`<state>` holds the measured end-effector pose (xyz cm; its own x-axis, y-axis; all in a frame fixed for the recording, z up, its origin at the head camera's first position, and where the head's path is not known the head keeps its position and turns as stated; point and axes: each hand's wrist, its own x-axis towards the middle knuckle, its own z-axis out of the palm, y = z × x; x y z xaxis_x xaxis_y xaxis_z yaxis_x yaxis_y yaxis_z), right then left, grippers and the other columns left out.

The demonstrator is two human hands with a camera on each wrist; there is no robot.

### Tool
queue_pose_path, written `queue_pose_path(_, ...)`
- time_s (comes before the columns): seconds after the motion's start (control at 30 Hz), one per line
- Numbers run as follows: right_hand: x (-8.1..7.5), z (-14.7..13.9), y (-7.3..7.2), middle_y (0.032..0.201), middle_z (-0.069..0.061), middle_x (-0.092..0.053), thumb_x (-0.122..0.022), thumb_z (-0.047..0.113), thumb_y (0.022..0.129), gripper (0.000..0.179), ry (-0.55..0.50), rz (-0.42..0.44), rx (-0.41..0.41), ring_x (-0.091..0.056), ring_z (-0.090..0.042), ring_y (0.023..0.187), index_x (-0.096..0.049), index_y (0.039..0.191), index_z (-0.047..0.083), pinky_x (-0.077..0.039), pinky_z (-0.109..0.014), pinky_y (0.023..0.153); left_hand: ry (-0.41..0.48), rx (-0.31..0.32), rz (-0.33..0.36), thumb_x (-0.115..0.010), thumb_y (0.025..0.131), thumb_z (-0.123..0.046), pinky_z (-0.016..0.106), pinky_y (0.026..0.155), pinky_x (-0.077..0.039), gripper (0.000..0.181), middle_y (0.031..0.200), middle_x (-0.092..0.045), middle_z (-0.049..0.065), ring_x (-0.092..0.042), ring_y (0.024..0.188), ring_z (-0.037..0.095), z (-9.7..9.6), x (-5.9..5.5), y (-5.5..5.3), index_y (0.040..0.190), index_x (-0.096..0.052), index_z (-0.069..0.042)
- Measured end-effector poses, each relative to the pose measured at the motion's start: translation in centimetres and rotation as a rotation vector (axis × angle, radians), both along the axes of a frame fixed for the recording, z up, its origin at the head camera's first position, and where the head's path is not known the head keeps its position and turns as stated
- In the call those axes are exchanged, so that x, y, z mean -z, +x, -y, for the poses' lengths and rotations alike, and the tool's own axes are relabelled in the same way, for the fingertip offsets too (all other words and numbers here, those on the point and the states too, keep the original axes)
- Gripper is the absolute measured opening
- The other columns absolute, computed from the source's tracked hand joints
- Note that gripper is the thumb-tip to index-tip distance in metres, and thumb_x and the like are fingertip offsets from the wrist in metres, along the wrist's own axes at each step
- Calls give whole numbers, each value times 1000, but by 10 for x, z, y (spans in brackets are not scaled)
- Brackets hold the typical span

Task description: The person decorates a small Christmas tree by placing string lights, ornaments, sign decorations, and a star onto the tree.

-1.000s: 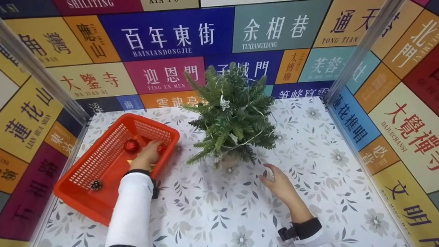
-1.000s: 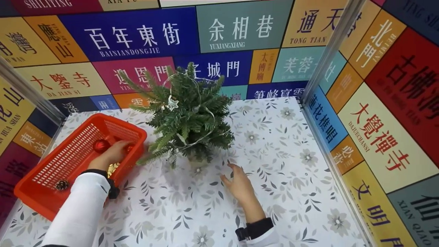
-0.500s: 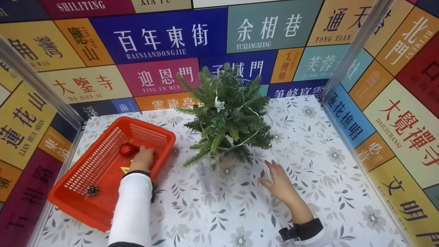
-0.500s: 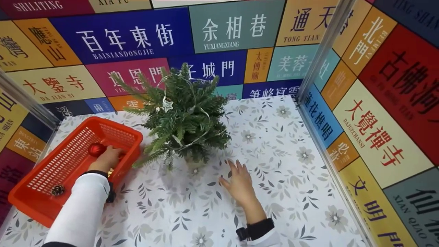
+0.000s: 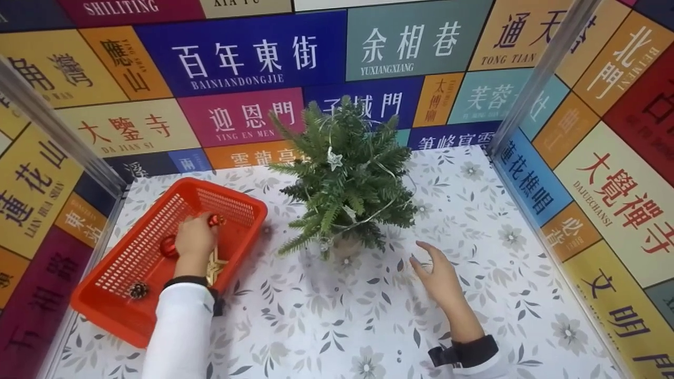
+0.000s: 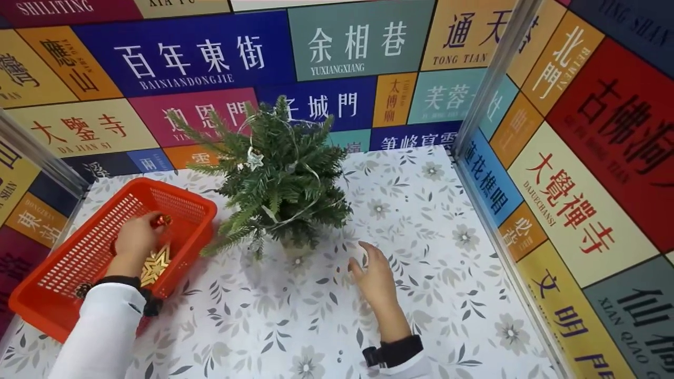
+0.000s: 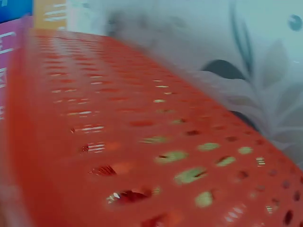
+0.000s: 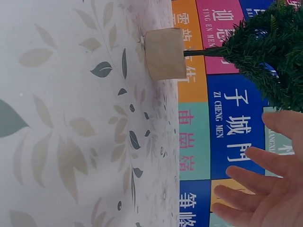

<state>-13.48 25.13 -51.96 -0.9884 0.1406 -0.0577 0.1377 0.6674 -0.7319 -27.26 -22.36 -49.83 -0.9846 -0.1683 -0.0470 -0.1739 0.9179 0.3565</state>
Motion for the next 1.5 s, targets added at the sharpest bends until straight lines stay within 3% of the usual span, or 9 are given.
queue_pose_path(0.17, -11, 0, 5, 137, -21, -52, -57, 22, 98, 40, -78, -49, 87, -47, -37, 128, -53, 134, 5, -38, -52, 108, 111, -51, -180, -58, 96, -17, 60, 97, -43, 42, 121, -54, 33, -50, 115, 49, 0, -25, 14, 136, -53, -7)
queue_pose_path(0.3, -20, 1, 10, 129, -17, -59, -58, 18, 97, 32, -125, -135, 143, -53, -32, 123, -59, 127, 5, -42, -46, 106, 176, -64, -251, -59, 96, -21, 60, 97, -43, 45, 123, -53, 31, -52, 115, 48, -6, -48, 30, 138, -51, -8)
queue_pose_path(0.47, -33, 4, 17, 117, -11, -67, -60, 16, 96, 25, -143, -311, 216, -61, -18, 110, -64, 118, 5, -47, -30, 97, 206, -41, -315, -62, 95, -29, 59, 99, -42, 49, 124, -54, 28, -52, 116, 46, -23, -78, 53, 139, -51, -9)
queue_pose_path(0.6, -43, 7, 23, 111, -7, -70, -63, 12, 94, 21, -133, -473, 239, -57, 4, 97, -67, 114, 6, -47, -15, 85, 247, 1, -390, -64, 94, -29, 58, 99, -43, 48, 118, -56, 25, -53, 112, 44, -38, -92, 72, 136, -54, -7)
queue_pose_path(0.77, -55, 13, 28, 107, -11, -70, -65, 1, 90, 21, -117, -647, 189, -54, 11, 100, -68, 110, 3, -43, -6, 87, 310, 56, -429, -66, 92, -26, 55, 102, -43, 47, 118, -57, 22, -54, 113, 38, -55, -103, 93, 135, -56, -9)
queue_pose_path(1.03, -77, 21, 40, 105, -16, -68, -68, -12, 80, 31, -83, -827, 111, -55, 3, 104, -68, 109, -1, -42, -11, 91, 340, 186, -512, -69, 90, -21, 53, 91, -49, 41, 112, -60, 16, -59, 103, 32, -80, -120, 135, 130, -61, -13)
queue_pose_path(1.23, -89, 31, 48, 107, -18, -66, -71, -15, 74, 37, -80, -907, 42, -57, -3, 108, -67, 109, -3, -43, -15, 97, 353, 352, -457, -70, 89, -23, 52, 88, -52, 36, 109, -65, 11, -63, 99, 28, -104, -127, 161, 120, -65, -7)
queue_pose_path(1.37, -95, 41, 51, 106, -19, -67, -72, -1, 80, 28, -109, -987, -41, -59, -10, 113, -67, 108, -4, -44, -23, 103, 315, 450, -415, -71, 87, -32, 44, 85, -56, 41, 107, -67, 5, -66, 97, 23, -123, -122, 173, 121, -66, -9)
queue_pose_path(1.5, -95, 52, 49, 106, -18, -67, -70, 16, 88, 29, -98, -1027, -136, -60, -15, 112, -67, 109, -4, -44, -23, 103, 271, 561, -413, -68, 88, -40, 35, 79, -58, 42, 105, -68, 1, -68, 92, 18, -145, -108, 176, 120, -67, -13)
